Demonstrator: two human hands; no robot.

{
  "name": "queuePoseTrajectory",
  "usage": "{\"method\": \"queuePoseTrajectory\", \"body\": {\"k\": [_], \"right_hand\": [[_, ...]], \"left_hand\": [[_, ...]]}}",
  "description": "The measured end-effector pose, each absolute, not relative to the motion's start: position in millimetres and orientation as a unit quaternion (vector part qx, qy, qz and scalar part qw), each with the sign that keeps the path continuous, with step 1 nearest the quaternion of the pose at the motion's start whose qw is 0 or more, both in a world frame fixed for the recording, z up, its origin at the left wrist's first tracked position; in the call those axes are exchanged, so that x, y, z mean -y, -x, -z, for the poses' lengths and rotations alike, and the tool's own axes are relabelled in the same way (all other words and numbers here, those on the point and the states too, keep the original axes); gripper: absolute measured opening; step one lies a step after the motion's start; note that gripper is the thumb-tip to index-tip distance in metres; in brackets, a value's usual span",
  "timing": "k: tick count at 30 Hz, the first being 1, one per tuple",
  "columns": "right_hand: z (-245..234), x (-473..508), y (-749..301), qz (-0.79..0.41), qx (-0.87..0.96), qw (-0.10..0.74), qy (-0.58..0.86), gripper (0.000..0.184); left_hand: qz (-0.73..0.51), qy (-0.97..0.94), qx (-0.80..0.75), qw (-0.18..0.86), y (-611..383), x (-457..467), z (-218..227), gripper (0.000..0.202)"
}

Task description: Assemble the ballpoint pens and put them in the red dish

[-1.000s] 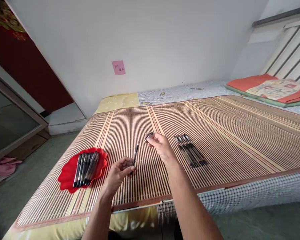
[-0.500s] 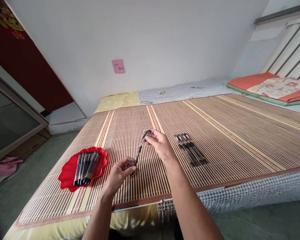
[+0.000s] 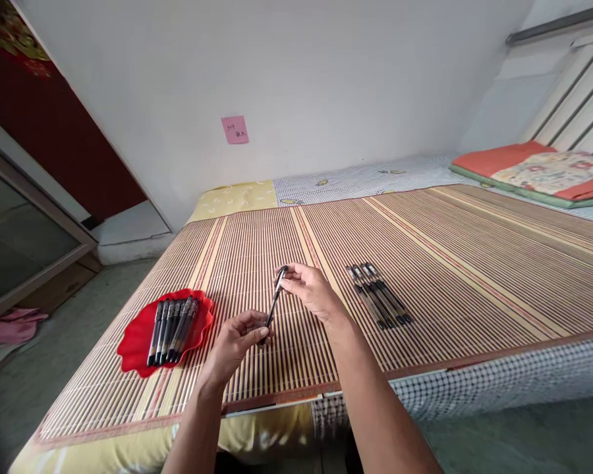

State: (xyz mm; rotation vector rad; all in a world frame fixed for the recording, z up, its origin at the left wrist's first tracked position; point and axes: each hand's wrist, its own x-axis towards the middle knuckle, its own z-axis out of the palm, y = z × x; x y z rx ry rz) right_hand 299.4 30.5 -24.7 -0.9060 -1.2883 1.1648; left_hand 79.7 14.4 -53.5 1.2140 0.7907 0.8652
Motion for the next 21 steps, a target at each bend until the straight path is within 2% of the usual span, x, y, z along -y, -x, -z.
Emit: {"method": "queuePoseTrajectory", "body": {"k": [7, 12, 16, 21], "right_hand": [[22, -27, -290, -0.531, 0.56, 0.528, 0.354, 0.017], [25, -28, -287, -0.54, 0.557, 0.525, 0.35, 0.022], [30, -31, -293, -0.53, 0.542, 0.528, 0.383, 0.033], [34, -34, -303, -0.46, 0.538, 0.538, 0.458, 0.038]], "left_hand": [[-0.424, -0.517, -0.353, 0.655, -80, -12, 50, 0.031], [-0.427, -0.52, -0.364, 0.644, -82, -12, 49, 0.032], [-0.418, -0.534, -0.381, 0.629, -81, -11, 44, 0.033], [-0.416, -0.593, -0.522, 0.45, -41, -12, 26, 0.035]]}}
